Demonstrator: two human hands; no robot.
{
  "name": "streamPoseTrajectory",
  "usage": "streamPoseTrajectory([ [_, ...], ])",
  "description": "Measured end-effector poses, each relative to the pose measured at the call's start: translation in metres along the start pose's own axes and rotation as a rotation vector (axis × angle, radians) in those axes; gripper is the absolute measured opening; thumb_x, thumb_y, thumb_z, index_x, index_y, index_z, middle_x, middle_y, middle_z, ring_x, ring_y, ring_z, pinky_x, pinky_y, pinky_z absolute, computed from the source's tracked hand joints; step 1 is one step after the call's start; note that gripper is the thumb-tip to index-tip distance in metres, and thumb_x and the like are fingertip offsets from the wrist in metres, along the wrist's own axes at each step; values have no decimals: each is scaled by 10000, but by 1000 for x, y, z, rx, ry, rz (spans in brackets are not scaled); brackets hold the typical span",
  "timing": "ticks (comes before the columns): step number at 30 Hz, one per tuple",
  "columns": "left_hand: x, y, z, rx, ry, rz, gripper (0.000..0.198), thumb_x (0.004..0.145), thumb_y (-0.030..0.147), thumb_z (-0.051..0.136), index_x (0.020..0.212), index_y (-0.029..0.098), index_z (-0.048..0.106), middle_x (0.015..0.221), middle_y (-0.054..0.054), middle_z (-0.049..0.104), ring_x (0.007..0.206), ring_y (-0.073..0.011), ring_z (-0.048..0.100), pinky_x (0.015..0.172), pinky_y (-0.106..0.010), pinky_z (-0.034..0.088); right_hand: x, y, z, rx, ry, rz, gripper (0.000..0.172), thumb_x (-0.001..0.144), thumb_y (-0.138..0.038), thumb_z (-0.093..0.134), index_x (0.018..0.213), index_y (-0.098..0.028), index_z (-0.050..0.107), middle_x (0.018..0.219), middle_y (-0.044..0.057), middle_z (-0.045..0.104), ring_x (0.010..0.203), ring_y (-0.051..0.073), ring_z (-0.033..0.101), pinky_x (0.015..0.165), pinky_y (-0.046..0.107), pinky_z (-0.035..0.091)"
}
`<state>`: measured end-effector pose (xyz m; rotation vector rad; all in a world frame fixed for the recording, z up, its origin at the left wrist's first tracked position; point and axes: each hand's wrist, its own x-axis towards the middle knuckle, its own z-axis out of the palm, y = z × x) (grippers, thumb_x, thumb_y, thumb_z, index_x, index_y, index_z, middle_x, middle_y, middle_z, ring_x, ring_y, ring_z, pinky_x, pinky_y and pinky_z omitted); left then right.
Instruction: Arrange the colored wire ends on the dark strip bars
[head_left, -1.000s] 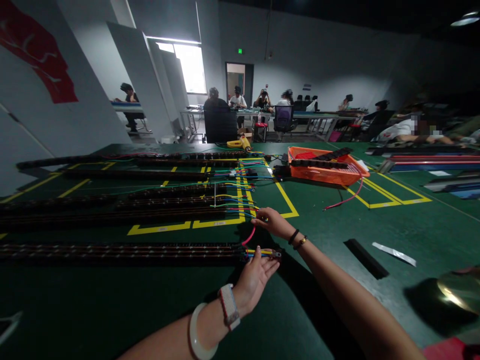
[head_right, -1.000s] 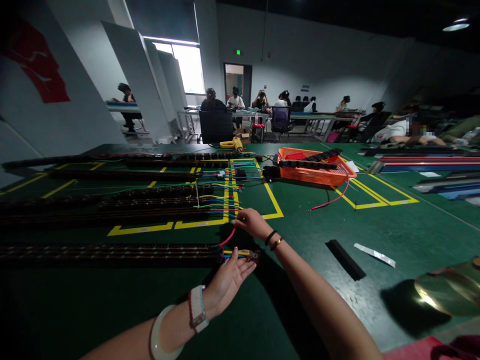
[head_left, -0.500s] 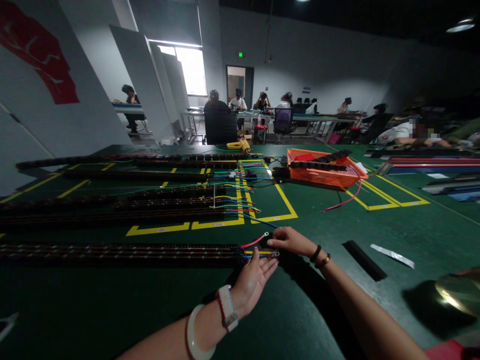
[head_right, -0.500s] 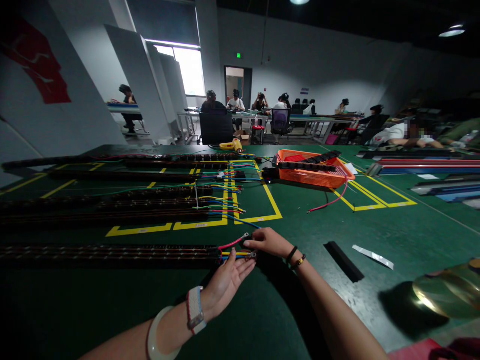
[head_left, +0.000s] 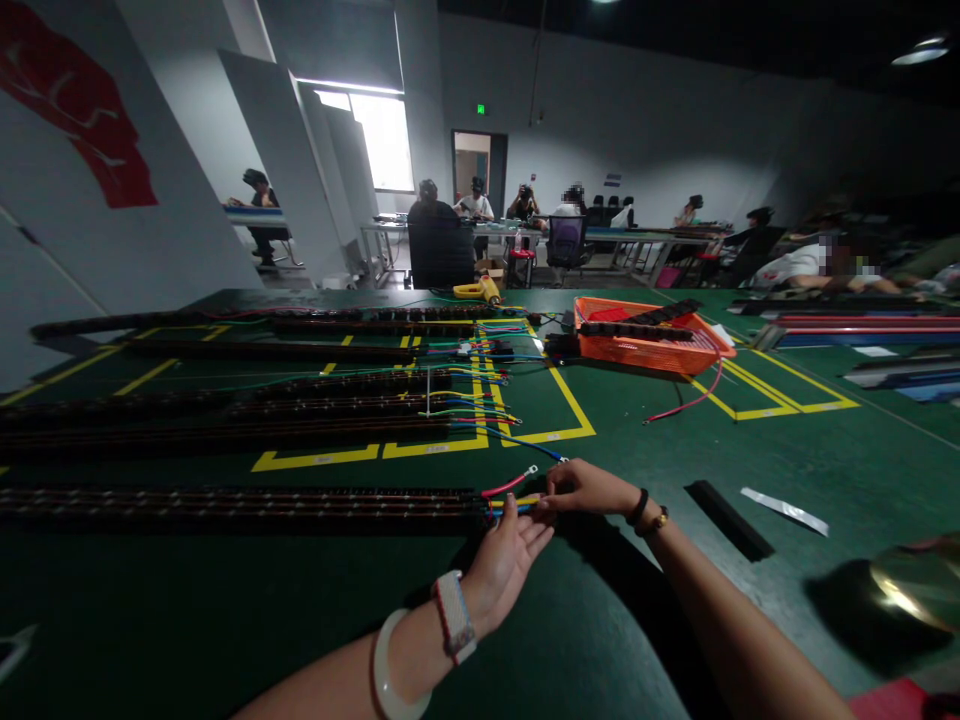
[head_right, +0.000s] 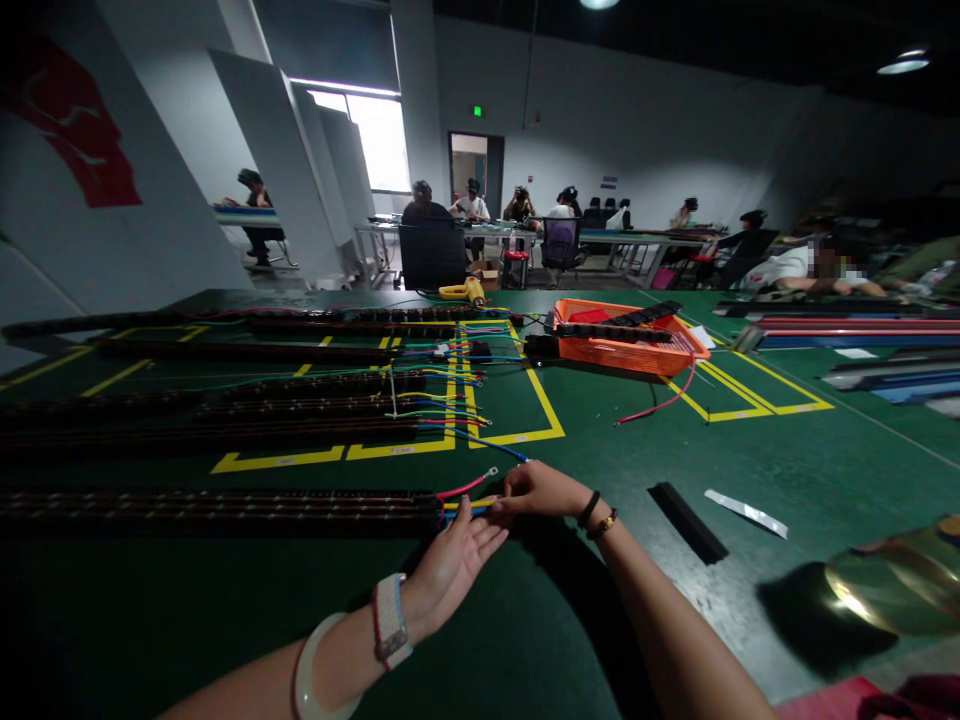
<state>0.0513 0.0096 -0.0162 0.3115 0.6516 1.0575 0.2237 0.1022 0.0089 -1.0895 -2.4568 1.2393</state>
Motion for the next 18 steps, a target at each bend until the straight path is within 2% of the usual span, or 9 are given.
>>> streamPoseTrajectory([
  [3,0,-2,0,27,40,1,442,913,438,374,985,65,601,1124,-205,643,1098,-241,596,1058,-388,373,4,2,2,-65,144,3,438,812,-570,541,745,-141,605,682,9,591,605,109,491,546,211,348],
  [6,-2,-2,1,60,15,10,446,902,453,392,922,66,614,1042,-203,675,1052,-255,621,1038,-408,393,9,2,8,-200,330,-12,434,822,-565,538,721,-147,602,683,13,570,623,115,472,567,225,334],
  [10,-4,0,2,62,-5,2,459,888,480,404,880,74,620,1007,-198,689,1021,-262,636,1030,-430,398,13,2,14,-232,451,-18,453,827,-581,522,715,-150,602,684,13,547,592,107,432,538,226,304],
  [12,-4,0,2,60,-24,1,472,888,486,399,883,71,623,1020,-203,686,1034,-262,631,1037,-429,390,13,4,14,-194,436,-16,460,818,-591,526,718,-148,604,691,13,554,592,106,437,534,222,307],
  [18,-1,0,-1,61,-51,-10,503,903,473,366,917,45,630,1063,-225,667,1083,-266,605,1049,-413,376,9,13,8,-105,230,29,477,791,-603,547,748,-135,632,669,4,590,579,99,463,529,211,324],
])
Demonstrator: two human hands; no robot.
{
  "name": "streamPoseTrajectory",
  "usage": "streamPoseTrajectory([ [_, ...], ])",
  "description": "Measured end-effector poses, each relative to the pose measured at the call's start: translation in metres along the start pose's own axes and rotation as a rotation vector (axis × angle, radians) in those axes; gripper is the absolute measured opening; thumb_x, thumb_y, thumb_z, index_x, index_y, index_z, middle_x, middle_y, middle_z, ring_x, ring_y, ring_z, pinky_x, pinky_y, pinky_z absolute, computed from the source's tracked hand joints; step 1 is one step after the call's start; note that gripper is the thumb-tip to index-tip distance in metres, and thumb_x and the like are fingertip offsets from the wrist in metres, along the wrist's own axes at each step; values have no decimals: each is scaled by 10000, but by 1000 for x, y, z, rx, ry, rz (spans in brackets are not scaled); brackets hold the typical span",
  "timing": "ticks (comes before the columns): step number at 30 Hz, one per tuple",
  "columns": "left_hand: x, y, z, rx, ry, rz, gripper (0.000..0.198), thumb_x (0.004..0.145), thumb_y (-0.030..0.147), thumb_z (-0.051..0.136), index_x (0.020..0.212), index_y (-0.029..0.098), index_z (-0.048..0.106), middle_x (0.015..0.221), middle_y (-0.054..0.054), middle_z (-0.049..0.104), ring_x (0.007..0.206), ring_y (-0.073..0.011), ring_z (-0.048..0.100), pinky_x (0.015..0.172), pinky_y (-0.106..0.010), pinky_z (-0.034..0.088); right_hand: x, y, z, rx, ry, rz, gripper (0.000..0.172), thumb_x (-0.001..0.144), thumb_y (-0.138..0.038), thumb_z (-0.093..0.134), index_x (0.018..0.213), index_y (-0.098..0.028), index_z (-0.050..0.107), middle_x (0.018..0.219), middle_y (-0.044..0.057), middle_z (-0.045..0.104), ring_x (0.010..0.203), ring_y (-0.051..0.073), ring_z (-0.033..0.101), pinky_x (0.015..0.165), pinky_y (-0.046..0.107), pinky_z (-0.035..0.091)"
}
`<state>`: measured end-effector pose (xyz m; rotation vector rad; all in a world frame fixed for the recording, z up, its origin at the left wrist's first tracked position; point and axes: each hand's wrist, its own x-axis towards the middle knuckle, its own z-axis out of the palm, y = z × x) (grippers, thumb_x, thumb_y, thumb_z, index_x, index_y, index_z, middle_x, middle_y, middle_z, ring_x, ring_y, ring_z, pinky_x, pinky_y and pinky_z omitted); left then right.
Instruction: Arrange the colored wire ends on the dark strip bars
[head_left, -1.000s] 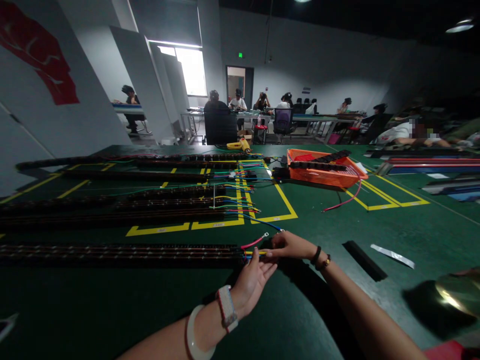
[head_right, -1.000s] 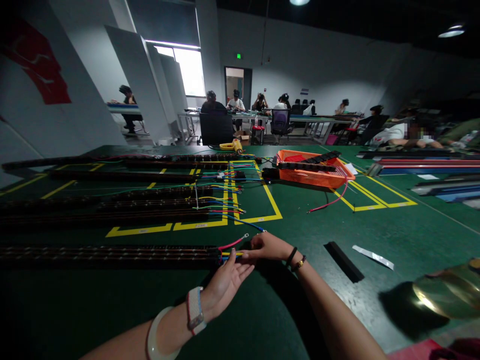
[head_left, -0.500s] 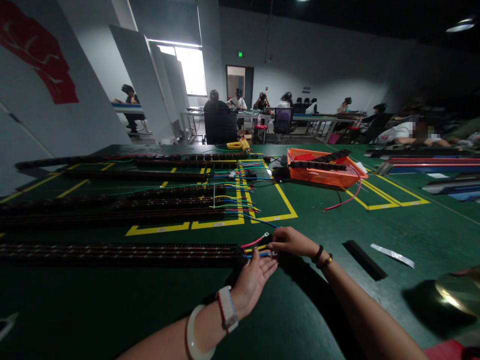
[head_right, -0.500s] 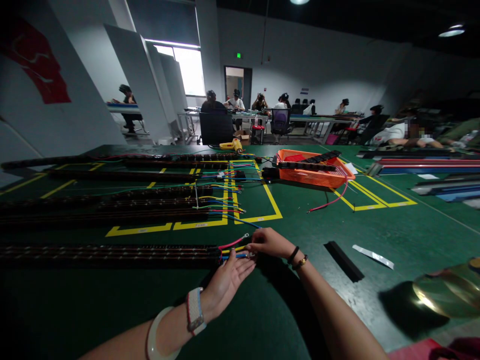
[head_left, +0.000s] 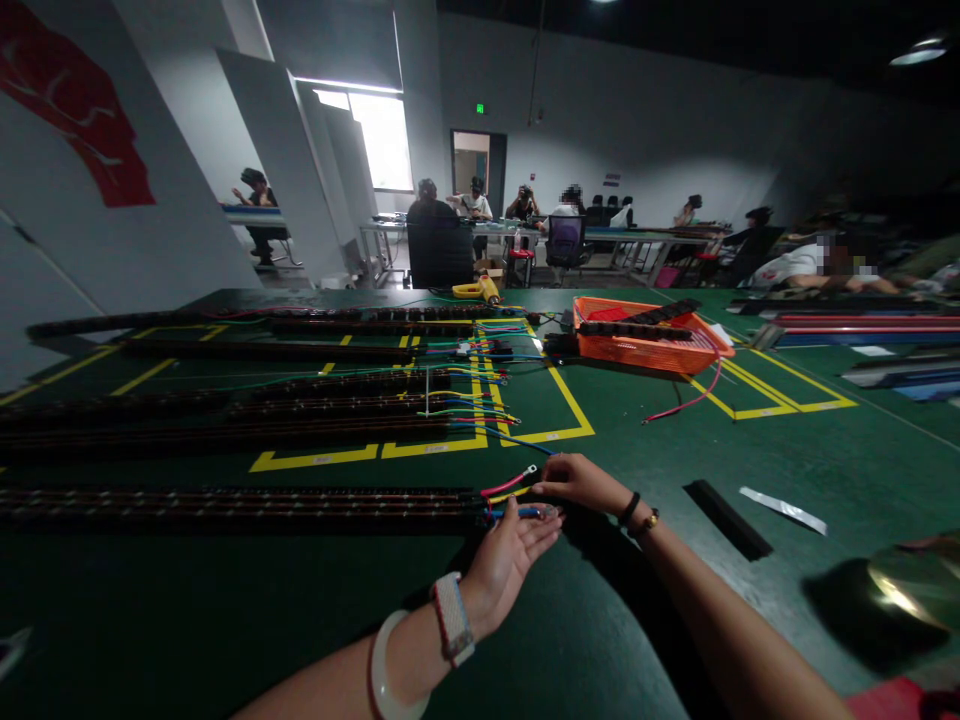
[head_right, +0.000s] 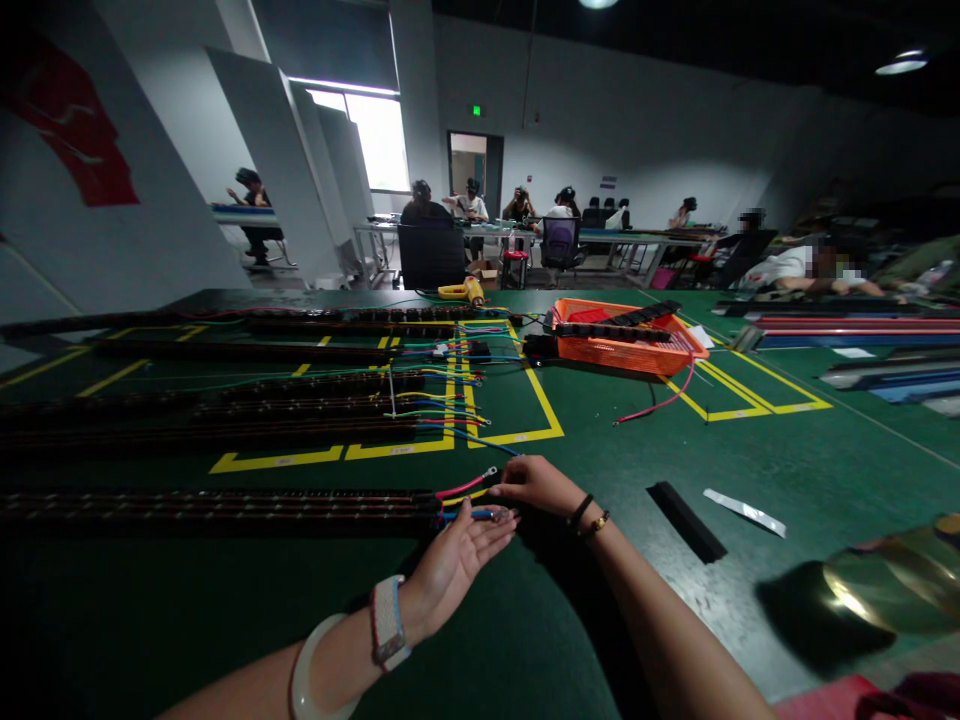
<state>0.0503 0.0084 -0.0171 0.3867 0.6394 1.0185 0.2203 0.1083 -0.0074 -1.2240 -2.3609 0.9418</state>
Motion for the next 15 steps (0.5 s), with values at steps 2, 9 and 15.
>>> streamPoseTrajectory([
  [2,0,0,0,-9,0,1,507,906,468,357,944,40,627,1087,-227,658,1091,-265,600,1049,-408,378,-2,0,-4,-11,-36,47,508,779,-625,545,736,-128,640,624,-5,580,536,87,432,496,207,296],
  [9,2,-2,-1,-27,51,1,511,896,479,377,993,33,606,1068,-228,656,1070,-263,609,1041,-401,387,-10,-11,-17,74,-138,144,591,759,-672,522,639,-107,645,487,-23,493,453,65,361,428,201,238],
  [15,1,-1,-1,-23,83,-2,519,893,482,388,1072,23,552,1067,-233,647,1029,-254,628,1042,-402,381,-11,-19,-13,127,-240,70,549,746,-647,559,738,-114,691,554,-5,567,475,71,419,437,186,273],
])
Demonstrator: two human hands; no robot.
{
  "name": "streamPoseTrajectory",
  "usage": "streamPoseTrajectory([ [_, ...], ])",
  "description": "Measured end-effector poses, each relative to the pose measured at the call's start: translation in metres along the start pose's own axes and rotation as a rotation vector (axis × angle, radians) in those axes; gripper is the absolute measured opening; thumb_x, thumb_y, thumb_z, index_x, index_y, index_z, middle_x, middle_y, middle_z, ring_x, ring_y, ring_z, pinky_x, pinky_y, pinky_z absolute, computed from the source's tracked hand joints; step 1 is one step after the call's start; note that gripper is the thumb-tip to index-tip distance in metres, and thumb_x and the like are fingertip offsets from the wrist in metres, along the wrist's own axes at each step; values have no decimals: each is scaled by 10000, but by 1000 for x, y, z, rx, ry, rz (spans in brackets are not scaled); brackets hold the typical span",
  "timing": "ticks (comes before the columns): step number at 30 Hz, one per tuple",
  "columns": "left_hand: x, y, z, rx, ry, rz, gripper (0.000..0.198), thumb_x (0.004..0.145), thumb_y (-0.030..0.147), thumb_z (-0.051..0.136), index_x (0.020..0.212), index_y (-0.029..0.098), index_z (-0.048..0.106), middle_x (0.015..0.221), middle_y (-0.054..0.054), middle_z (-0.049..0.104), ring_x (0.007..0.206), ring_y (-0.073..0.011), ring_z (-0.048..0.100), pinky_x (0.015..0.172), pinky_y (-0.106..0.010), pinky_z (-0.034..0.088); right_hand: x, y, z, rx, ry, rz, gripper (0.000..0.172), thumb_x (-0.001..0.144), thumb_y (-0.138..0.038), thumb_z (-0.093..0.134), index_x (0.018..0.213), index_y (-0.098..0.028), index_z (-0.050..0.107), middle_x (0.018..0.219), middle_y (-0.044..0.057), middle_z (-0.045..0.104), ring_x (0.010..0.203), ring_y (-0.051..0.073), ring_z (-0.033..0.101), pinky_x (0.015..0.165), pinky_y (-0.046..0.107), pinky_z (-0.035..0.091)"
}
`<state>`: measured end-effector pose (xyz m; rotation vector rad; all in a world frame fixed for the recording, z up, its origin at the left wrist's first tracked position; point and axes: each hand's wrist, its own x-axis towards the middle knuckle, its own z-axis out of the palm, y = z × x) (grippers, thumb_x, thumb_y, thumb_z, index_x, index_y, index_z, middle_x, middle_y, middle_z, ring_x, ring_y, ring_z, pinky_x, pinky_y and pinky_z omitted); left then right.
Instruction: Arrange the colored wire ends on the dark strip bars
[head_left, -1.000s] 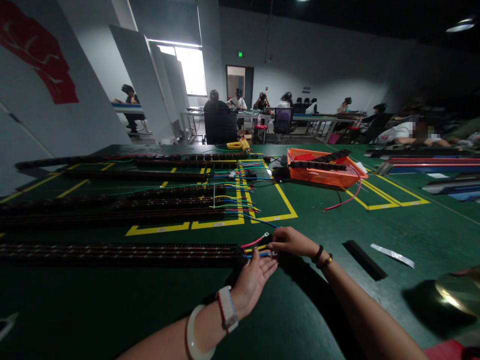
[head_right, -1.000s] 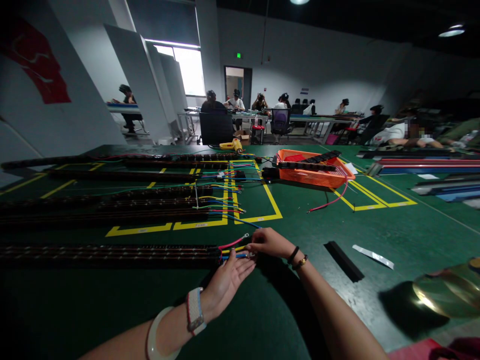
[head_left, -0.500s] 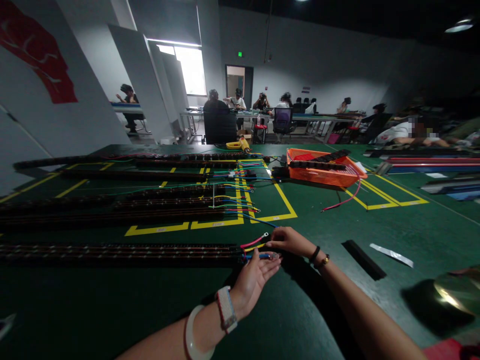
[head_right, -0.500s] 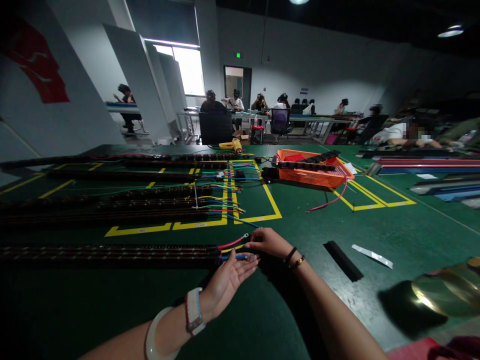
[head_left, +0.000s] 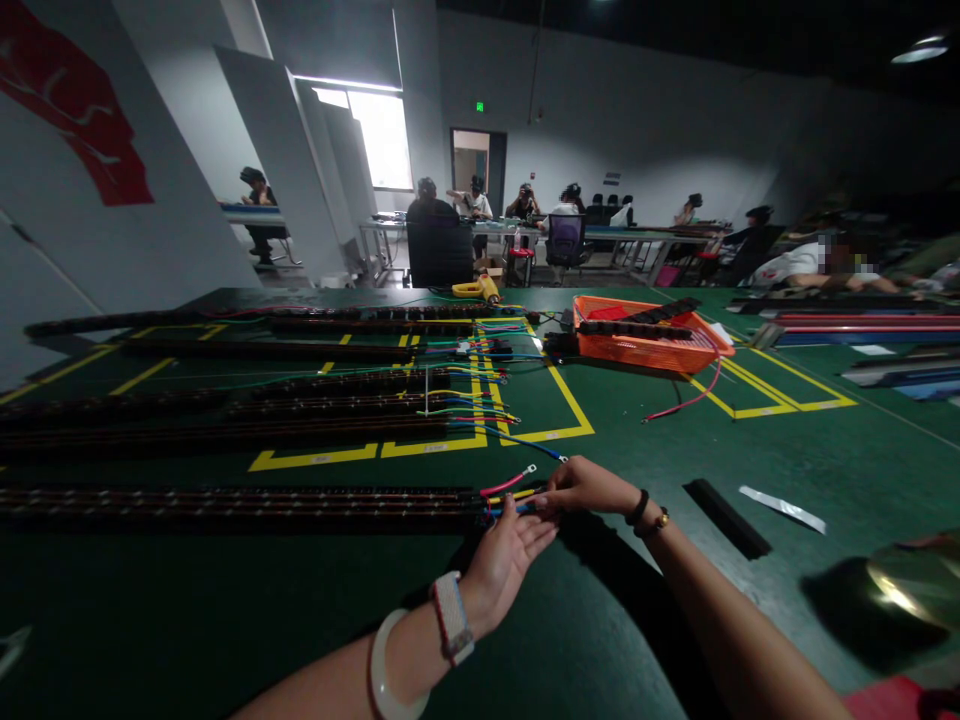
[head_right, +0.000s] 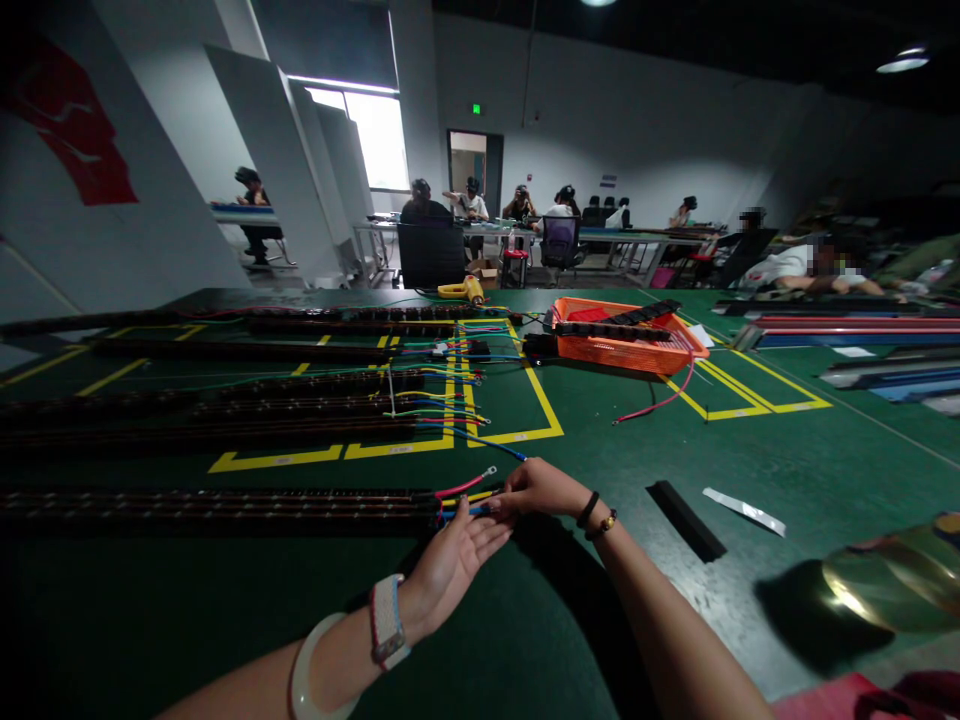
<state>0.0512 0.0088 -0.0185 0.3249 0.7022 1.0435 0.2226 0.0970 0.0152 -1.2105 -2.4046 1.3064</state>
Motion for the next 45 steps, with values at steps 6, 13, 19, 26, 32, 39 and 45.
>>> streamPoseTrajectory([
  [6,-7,2,7,271,-93,-98,478,875,489,434,982,44,571,988,-254,672,872,-277,683,892,-449,466,2,-2,1,-104,52,-1,540,761,-632,548,678,-117,688,522,-10,543,472,71,371,438,199,246],
  [13,-10,0,8,416,-147,-76,341,895,394,416,819,105,579,911,-190,704,790,-227,691,789,-374,491,5,6,4,-194,74,87,578,690,-695,577,585,-128,618,455,-45,431,445,61,293,427,218,186],
  [19,-11,2,10,403,-158,-68,301,886,372,437,824,111,575,898,-170,703,795,-216,682,824,-378,475,6,9,1,-96,129,45,540,764,-670,518,732,-138,605,591,-31,511,508,70,374,453,200,248],
  [26,-12,2,11,389,-179,-72,288,881,364,439,822,121,583,915,-171,705,817,-227,676,837,-381,467,17,16,6,301,392,24,533,843,-612,454,1010,-128,600,799,35,592,658,121,533,574,233,435],
  [32,-12,2,11,389,-174,-69,286,862,361,462,822,115,602,913,-164,705,825,-242,675,831,-390,467,18,2,27,238,226,-140,596,774,-461,655,1272,-181,486,1090,81,610,912,178,581,793,317,490],
  [39,-10,0,9,371,-192,-62,300,845,377,491,823,105,616,906,-162,701,824,-240,673,809,-369,474,19,-1,34,11,221,-146,460,721,-460,704,1055,-163,599,891,36,637,773,156,582,675,259,468],
  [45,-12,3,11,341,-179,-71,309,859,349,457,798,93,618,863,-166,696,808,-241,668,833,-384,458,18,-5,34,-241,253,-145,292,743,-417,692,864,-159,629,783,29,624,685,139,546,609,234,403],
])
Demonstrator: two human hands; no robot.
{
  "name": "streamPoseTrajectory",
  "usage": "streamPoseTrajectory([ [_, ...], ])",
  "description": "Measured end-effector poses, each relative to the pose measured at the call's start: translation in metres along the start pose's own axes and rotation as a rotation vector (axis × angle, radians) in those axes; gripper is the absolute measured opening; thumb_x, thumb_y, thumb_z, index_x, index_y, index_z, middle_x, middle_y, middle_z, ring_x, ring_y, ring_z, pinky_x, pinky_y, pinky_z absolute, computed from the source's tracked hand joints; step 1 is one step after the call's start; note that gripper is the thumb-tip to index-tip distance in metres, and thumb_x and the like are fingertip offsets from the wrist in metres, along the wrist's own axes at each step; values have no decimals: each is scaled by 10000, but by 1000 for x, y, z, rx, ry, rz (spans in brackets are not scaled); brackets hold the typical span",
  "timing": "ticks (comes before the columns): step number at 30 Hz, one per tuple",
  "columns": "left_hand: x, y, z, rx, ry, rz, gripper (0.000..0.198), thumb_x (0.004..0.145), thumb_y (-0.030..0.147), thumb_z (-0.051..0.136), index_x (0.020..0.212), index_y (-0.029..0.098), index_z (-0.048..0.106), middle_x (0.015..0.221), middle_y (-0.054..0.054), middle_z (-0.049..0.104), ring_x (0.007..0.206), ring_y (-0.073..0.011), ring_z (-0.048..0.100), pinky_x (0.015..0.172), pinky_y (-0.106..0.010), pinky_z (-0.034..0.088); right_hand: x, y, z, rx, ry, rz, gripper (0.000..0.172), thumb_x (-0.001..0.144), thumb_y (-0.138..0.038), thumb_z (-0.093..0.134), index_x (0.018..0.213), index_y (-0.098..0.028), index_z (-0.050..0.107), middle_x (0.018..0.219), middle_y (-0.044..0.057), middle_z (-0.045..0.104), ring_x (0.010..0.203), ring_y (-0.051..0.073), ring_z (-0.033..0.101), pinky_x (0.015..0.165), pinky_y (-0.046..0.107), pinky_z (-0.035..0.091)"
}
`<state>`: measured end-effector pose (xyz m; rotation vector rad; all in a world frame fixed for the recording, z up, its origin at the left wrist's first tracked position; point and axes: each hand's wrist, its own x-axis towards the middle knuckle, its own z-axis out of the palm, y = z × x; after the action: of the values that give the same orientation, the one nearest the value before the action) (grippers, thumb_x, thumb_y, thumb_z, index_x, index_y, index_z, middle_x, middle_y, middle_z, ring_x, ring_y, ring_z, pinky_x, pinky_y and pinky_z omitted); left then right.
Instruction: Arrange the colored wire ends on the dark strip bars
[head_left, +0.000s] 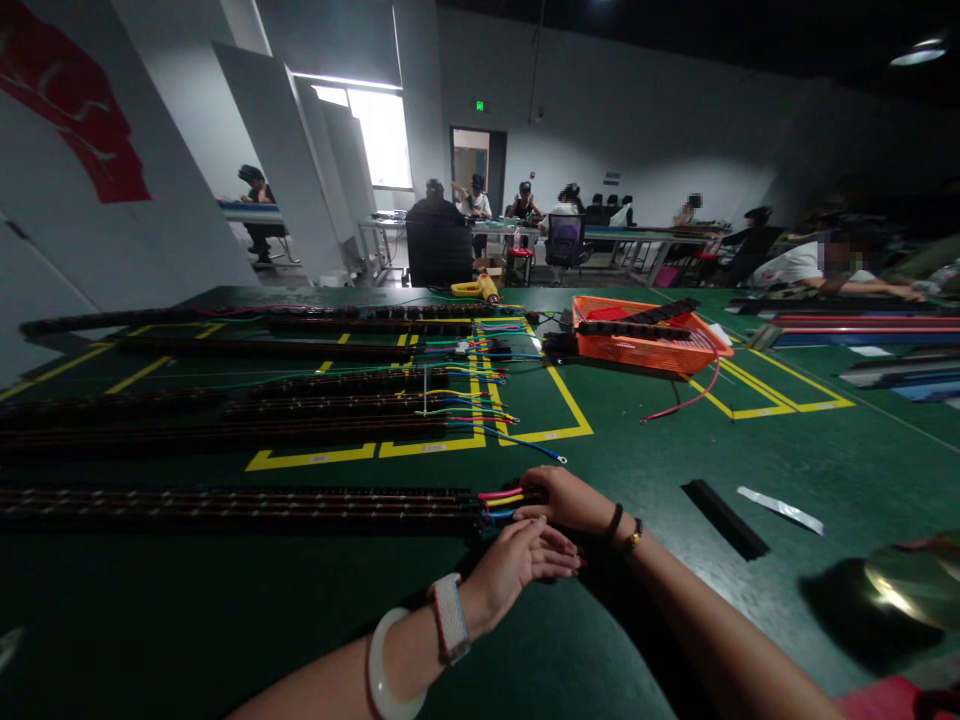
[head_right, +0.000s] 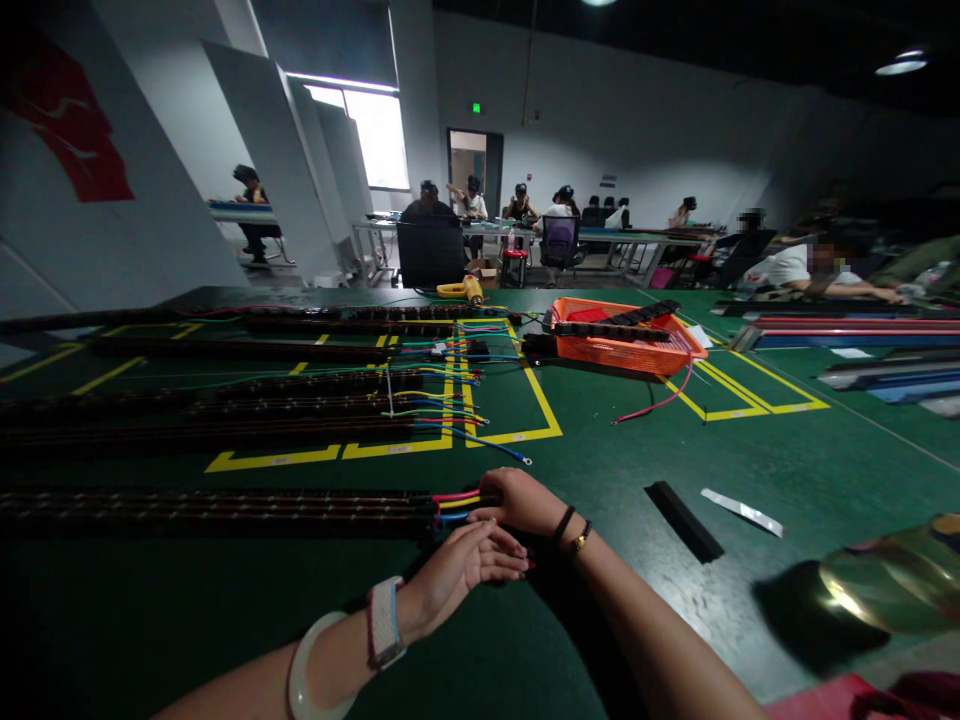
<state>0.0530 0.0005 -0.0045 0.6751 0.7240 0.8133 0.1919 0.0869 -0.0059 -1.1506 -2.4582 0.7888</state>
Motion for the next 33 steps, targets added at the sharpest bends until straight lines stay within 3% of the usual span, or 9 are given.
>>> streamPoseTrajectory([
  [5,0,3,0,-39,22,-41,421,882,442,407,807,87,620,861,-173,693,831,-243,665,865,-384,453,0,-1,2,-108,45,-88,169,792,-329,653,821,-165,626,774,31,619,702,138,547,630,228,392],
  [10,5,4,-4,-193,14,-66,552,869,553,384,989,63,609,956,-182,683,894,-234,652,948,-398,416,-3,-3,1,-435,153,-219,131,824,-281,617,753,-172,602,709,26,597,666,137,507,604,246,324],
  [14,9,2,-7,-358,4,16,474,873,522,412,988,109,613,1036,-142,673,1001,-204,615,997,-385,380,-7,-7,0,-614,189,-403,242,897,-330,521,719,-176,580,672,19,574,621,130,457,582,282,268],
  [18,9,0,-7,-465,93,118,324,865,446,492,810,151,616,908,-57,685,926,-147,613,991,-335,382,-11,-5,0,-758,193,-586,219,934,-238,449,786,-182,599,692,24,575,642,141,435,608,309,261],
  [21,9,-1,-7,-480,120,134,286,858,407,522,777,149,616,849,-37,676,868,-131,609,971,-325,399,-12,-3,-2,-779,188,-673,209,930,-198,446,802,-181,610,720,30,584,679,147,438,673,325,288],
  [33,11,-3,-10,-495,28,146,334,875,430,480,857,133,632,888,-72,679,919,-155,608,1025,-350,354,-8,-8,-16,-582,166,-585,231,896,-386,518,929,-211,666,773,33,597,735,155,471,728,323,332],
])
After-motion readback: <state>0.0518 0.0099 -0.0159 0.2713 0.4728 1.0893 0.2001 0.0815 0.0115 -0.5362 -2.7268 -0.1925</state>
